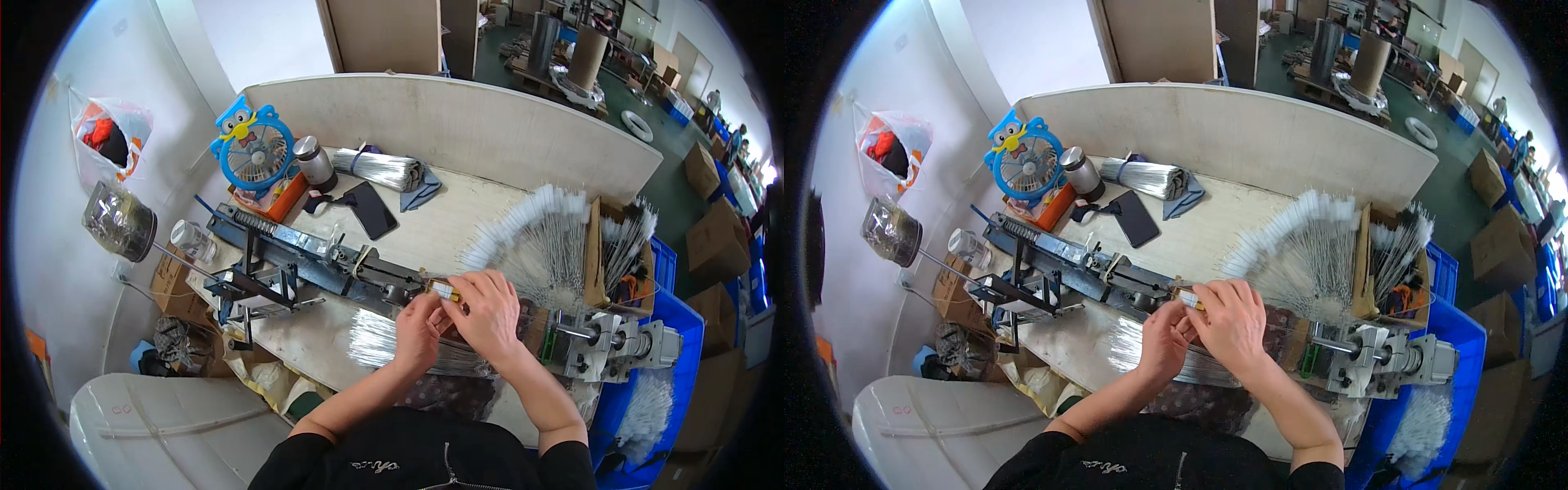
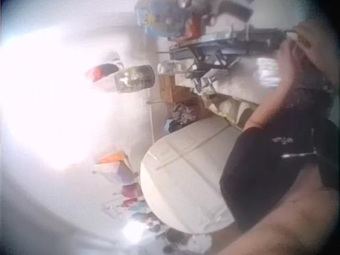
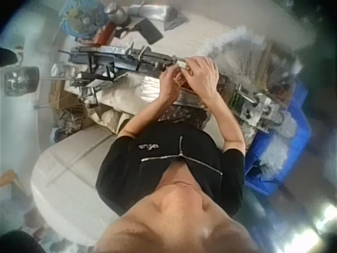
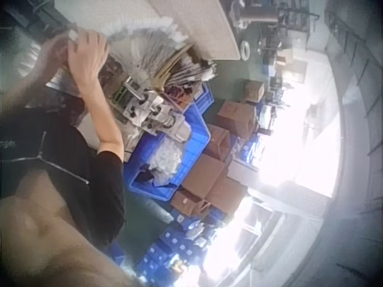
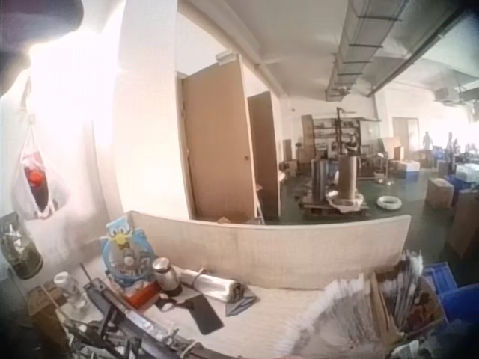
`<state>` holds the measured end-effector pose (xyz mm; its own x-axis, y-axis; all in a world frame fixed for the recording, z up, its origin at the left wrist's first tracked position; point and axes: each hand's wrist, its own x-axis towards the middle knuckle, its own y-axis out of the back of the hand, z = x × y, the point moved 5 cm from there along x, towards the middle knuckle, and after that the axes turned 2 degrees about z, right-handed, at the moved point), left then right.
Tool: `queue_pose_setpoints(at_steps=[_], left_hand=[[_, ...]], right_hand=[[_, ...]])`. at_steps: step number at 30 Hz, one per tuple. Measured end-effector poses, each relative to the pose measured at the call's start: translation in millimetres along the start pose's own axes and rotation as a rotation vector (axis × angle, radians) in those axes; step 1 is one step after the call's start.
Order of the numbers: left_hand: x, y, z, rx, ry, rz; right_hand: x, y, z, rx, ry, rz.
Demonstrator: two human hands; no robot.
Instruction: The person manufactures wire brushes by loading metal wire rods and bristle material into a twisting machine and removing the assembled wire brushes.
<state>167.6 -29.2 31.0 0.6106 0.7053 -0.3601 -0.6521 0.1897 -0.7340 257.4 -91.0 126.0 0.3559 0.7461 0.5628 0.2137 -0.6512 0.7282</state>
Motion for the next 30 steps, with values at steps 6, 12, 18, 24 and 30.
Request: queue_pose_setpoints(at_steps=[6, 12, 18, 24, 30], left_hand=[[4, 9, -1, 0.013, -0.068, -0.015], [-2, 1, 1, -0.037, -0.04, -0.003], [1, 6, -1, -0.04, -0.044, -0.026], [2, 3, -3, -0.048, -0.009, -0.016], [-4, -1, 4, -0.093, -0.014, 0.013]], right_hand=[[-1, 2, -5, -0.028, 0.128, 0.001], [-8, 2, 9, 0.002, 0.114, -0.04], [1, -2, -4, 0.063, 0.112, -0.044], [-1, -2, 4, 0.083, 0.085, -0.072], [-5, 1, 7, 0.105, 0.068, -0.023]])
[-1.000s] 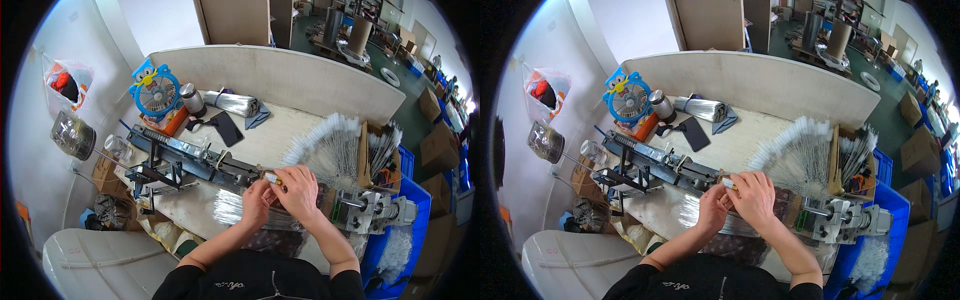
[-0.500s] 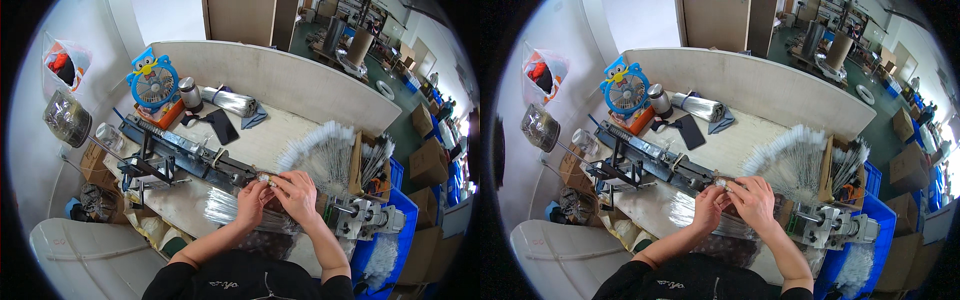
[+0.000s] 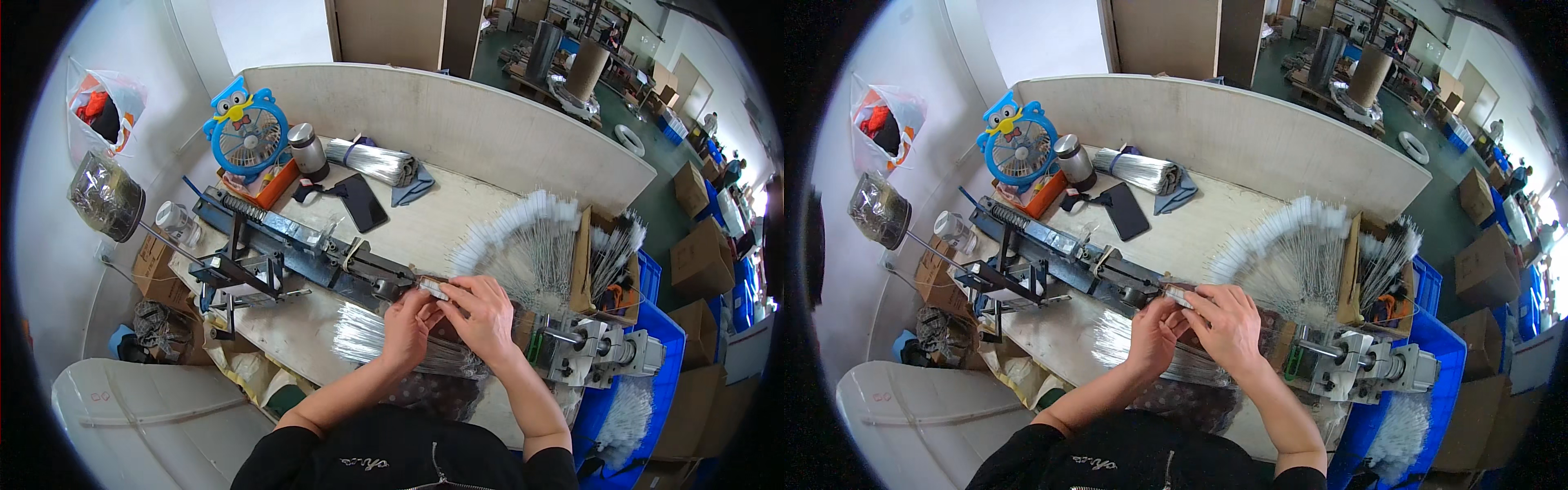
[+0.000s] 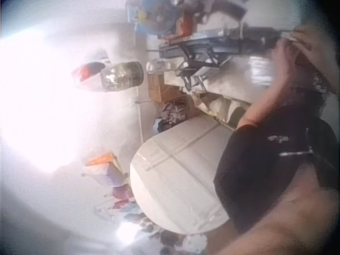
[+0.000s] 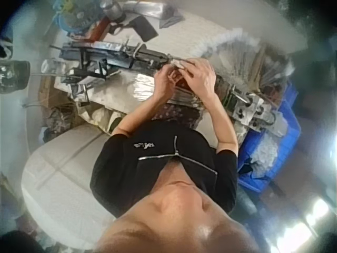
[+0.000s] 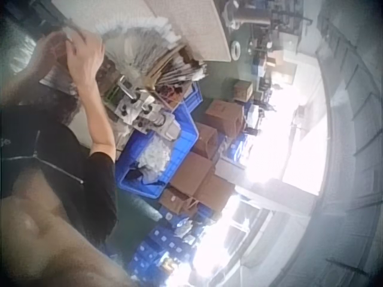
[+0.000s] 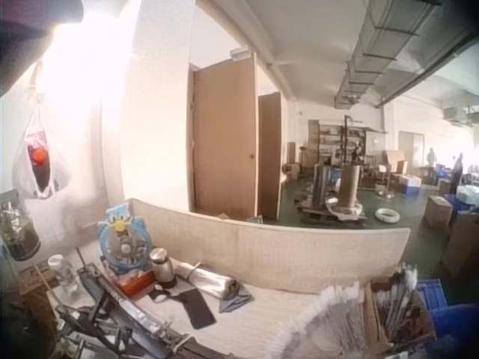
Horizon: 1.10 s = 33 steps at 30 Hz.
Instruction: The person manufactures wire brushes by loading metal wire rods and bristle material into a twisting machine and removing the assembled wire brushes.
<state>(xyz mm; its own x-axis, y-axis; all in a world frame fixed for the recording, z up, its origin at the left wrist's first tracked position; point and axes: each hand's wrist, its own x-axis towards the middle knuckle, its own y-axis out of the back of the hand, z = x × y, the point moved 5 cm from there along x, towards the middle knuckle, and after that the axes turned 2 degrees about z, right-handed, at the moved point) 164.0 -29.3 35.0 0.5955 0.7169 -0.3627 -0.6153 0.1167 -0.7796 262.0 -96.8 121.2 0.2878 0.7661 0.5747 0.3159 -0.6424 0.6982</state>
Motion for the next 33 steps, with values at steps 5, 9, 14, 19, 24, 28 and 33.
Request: queue_pose_setpoints(at_steps=[5, 9, 14, 19, 24, 28, 33], left_hand=[[6, 6, -3, 0.063, -0.037, -0.028], [3, 2, -2, 0.077, -0.043, -0.043], [0, 2, -1, 0.028, -0.023, 0.016], [2, 4, -2, 0.03, -0.037, 0.016], [4, 4, -3, 0.048, -0.053, 0.021], [4, 1, -4, 0.033, -0.044, 0.004], [6, 4, -4, 0.053, -0.083, -0.017]], right_hand=[[-1, 1, -1, -0.01, -0.002, -0.002], [-1, -2, -2, -0.001, -0.028, 0.015], [-2, -5, -5, -0.025, -0.039, 0.047], [-1, -7, -8, -0.039, -0.006, 0.041], [-1, -8, -6, -0.036, 0.008, 0.05], [-1, -7, -4, -0.05, 0.017, 0.054], [1, 7, -8, -0.028, -0.012, 0.064]])
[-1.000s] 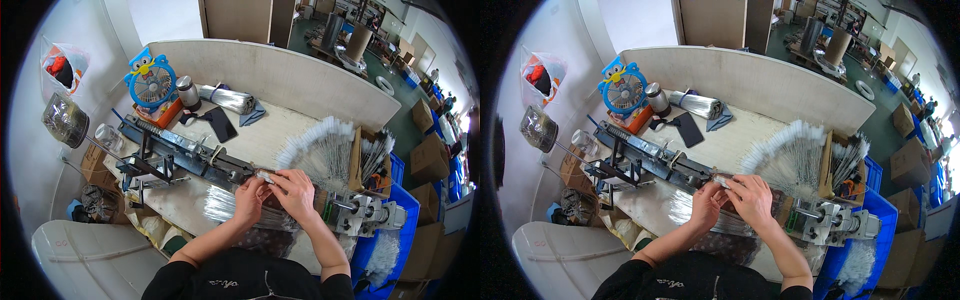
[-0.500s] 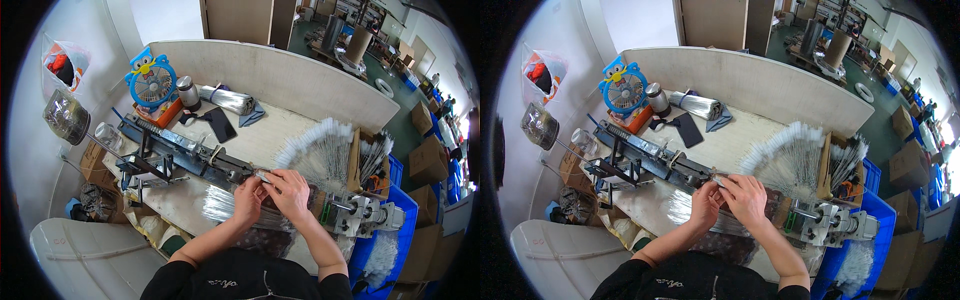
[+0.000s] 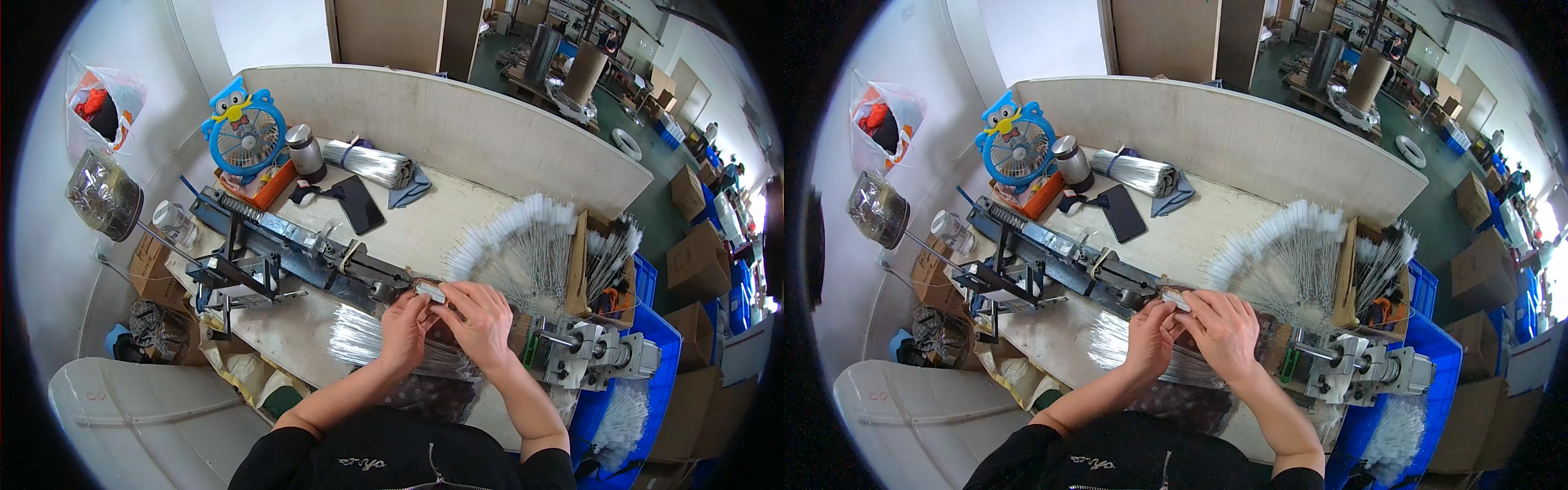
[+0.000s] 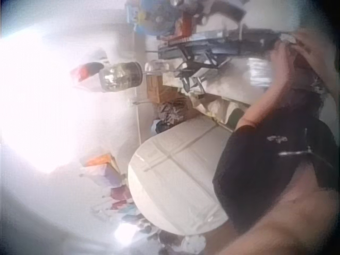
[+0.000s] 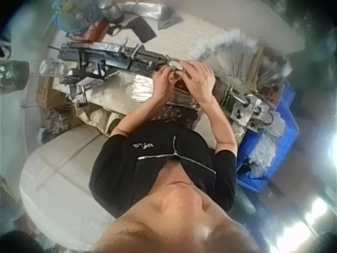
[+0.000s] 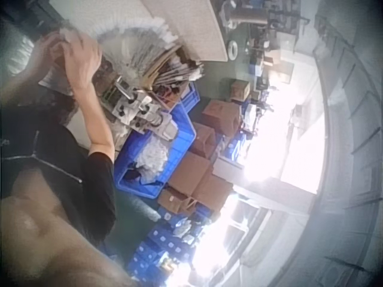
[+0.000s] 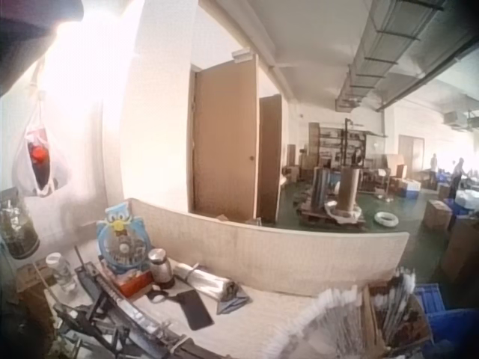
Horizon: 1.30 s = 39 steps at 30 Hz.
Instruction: The person manufactures wire brushes by loading metal wire rods and bristle material into a twisting machine and removing the assembled wire brushes.
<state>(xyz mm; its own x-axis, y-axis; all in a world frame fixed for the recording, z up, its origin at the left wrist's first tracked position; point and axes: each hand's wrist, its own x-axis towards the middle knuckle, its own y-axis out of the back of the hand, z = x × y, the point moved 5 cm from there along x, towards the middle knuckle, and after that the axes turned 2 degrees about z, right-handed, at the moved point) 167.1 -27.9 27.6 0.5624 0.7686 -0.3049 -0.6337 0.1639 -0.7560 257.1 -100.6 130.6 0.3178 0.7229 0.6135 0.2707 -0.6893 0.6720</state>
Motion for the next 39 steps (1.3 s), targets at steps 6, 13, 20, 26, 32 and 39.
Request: queue_pose_setpoints(at_steps=[6, 13, 20, 26, 32, 39], left_hand=[[-3, -1, 5, 0.08, 0.02, -0.035], [-16, -11, 10, 0.086, 0.078, -0.035], [-17, -4, 6, 0.228, 0.103, -0.072], [-28, 27, 17, 0.576, 0.148, -0.06], [-32, 175, 117, 0.155, -0.095, 0.425], [-63, 368, 280, 0.232, -0.496, 0.942]], right_hand=[[-11, 1, 15, -0.116, -0.003, -0.171], [-16, 9, 7, -0.092, -0.021, -0.092], [-20, 31, 10, -0.031, -0.051, -0.066], [-70, 13, 30, 0.021, -0.225, -0.298], [-92, 10, 40, -0.007, -0.291, -0.451], [-94, -6, 38, 0.033, -0.347, -0.559]])
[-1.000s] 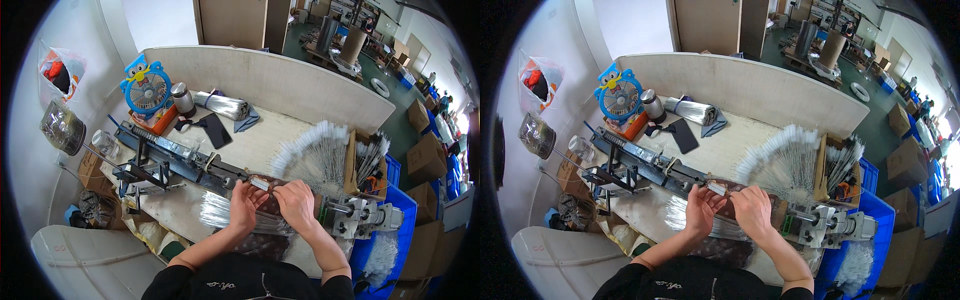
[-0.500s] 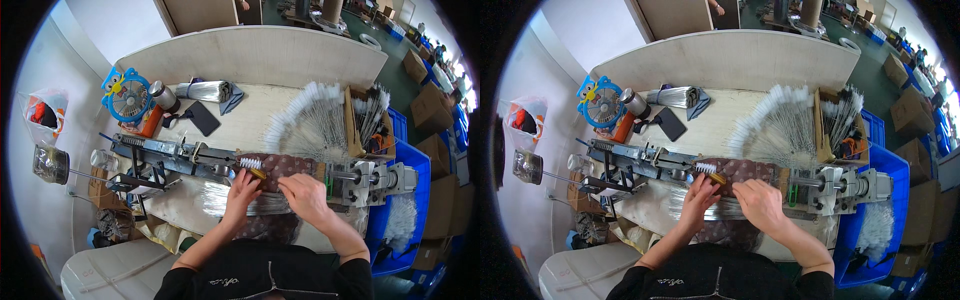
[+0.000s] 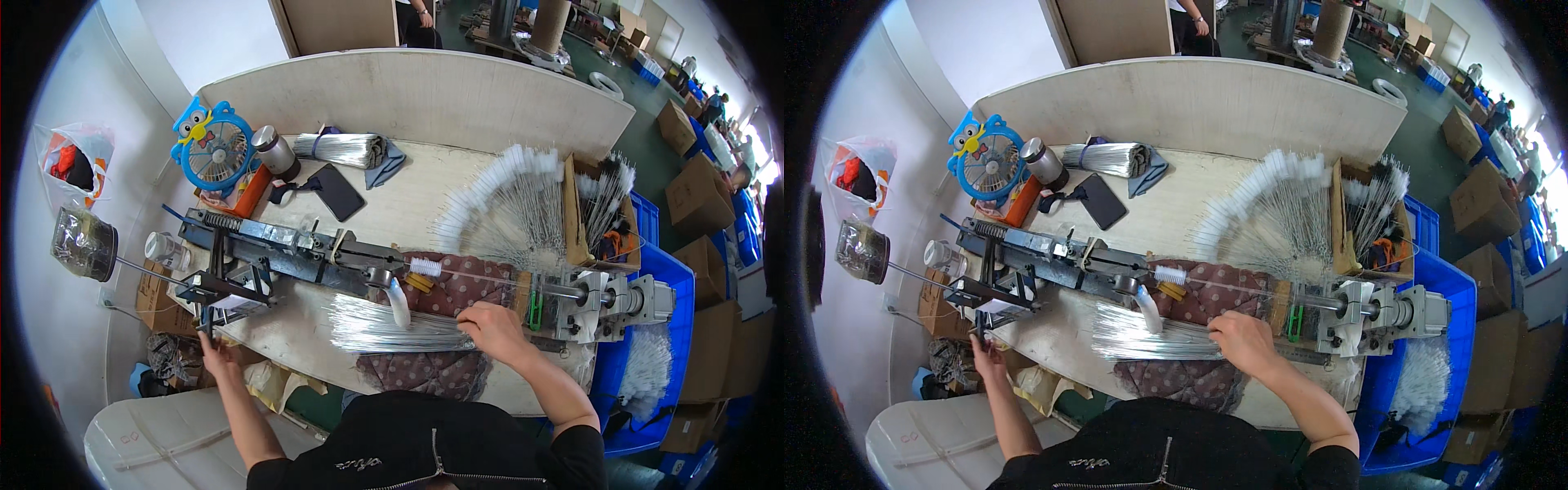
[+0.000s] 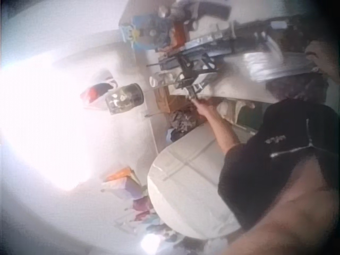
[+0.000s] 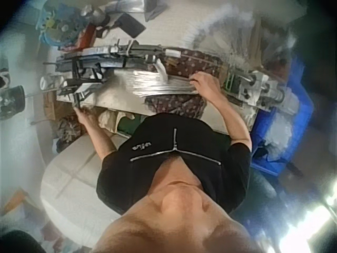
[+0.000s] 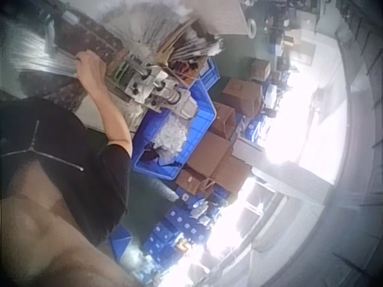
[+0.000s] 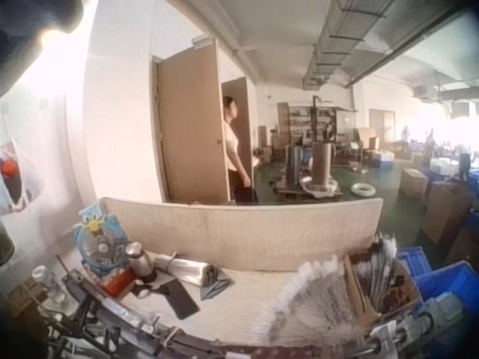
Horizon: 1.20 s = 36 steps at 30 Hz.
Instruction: The person manufactures wire brushes by loading metal wire rods and bristle material into a twisting machine and removing the assembled wire brushes.
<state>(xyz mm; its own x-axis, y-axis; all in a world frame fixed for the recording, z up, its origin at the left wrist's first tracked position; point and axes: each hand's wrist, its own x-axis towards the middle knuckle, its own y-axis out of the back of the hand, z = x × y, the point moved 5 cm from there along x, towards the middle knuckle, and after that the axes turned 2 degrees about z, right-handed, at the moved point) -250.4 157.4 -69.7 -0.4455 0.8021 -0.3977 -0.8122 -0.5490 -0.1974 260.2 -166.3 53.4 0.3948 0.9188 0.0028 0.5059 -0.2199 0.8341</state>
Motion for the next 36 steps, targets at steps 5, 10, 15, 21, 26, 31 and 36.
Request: queue_pose_setpoints(at_steps=[5, 10, 15, 21, 26, 31, 36], left_hand=[[-24, -21, -9, -0.021, -0.012, 0.105], [-116, -65, -77, -0.14, 0.244, -0.383], [-260, -148, -113, -0.063, 0.673, -0.687], [-353, -220, -116, 0.388, 0.307, -0.978], [-415, -237, -56, -0.531, 1.221, -1.055], [-373, -222, -20, -0.132, 1.065, -1.104], [-373, -194, -35, 0.403, 0.818, -1.433]], right_hand=[[0, 18, -1, -0.04, 0.026, 0.07], [1, 25, -5, -0.073, 0.07, 0.085], [-5, 32, -6, -0.204, 0.243, -0.023], [-23, 42, -4, -0.379, 0.244, -0.067], [-26, 32, -6, -0.358, 0.069, 0.042], [-21, 33, -8, -0.403, -0.048, 0.057], [-27, 92, -12, -0.586, -0.018, 0.068]])
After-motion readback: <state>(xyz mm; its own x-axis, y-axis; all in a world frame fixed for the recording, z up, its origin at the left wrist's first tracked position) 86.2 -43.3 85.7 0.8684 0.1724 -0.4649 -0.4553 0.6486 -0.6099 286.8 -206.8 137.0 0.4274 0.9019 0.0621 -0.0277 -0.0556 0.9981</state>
